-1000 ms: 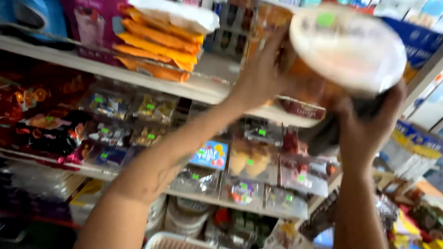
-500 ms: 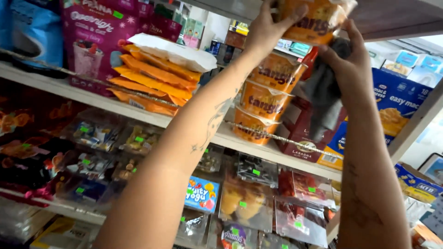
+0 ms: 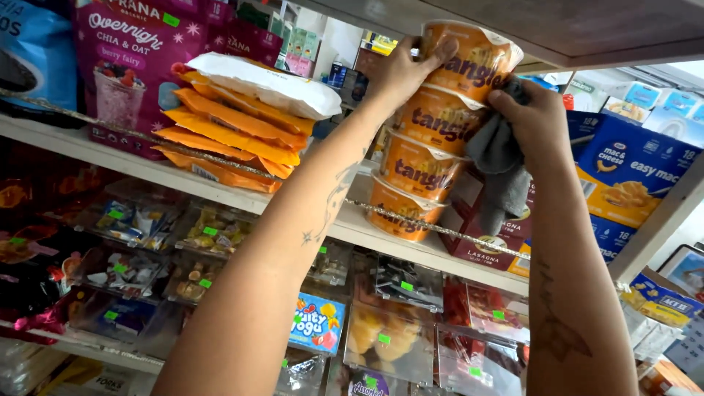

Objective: Stocking grocery store shelves by wiping items from a basket and placing them onto the shelves.

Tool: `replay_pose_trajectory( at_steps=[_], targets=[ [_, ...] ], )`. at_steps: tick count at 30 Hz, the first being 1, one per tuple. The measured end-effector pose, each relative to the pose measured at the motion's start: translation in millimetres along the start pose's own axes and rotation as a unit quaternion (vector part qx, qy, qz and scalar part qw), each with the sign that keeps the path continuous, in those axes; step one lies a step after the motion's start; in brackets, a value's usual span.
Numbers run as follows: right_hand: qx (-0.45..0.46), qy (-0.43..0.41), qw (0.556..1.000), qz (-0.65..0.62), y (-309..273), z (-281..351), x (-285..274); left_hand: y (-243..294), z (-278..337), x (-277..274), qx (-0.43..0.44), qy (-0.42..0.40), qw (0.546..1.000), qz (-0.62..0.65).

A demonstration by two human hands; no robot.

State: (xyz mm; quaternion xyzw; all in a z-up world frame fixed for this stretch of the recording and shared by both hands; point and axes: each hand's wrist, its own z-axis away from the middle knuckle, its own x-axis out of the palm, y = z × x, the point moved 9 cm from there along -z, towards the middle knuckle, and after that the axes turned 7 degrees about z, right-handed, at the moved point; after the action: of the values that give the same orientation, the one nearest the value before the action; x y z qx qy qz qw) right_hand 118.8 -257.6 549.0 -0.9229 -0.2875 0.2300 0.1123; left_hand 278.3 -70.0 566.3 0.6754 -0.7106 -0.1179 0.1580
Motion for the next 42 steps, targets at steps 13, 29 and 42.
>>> replay_pose_trajectory(
  at_steps=[13, 29, 42],
  targets=[
    [-0.188, 0.179, 0.923, 0.285, -28, 28, -28, -11, 20, 4, -0.069, -0.045, 0.994, 0.069],
    [-0.044, -0.210, 0.871, 0.442, 19, 127, 78, 30, 168, -3, -0.018, -0.221, 0.927, -0.301],
    [0.063, -0.292, 0.827, 0.476, 90, 74, 134, -64, 149, 36, -0.087, -0.339, 0.878, -0.328]
  ],
)
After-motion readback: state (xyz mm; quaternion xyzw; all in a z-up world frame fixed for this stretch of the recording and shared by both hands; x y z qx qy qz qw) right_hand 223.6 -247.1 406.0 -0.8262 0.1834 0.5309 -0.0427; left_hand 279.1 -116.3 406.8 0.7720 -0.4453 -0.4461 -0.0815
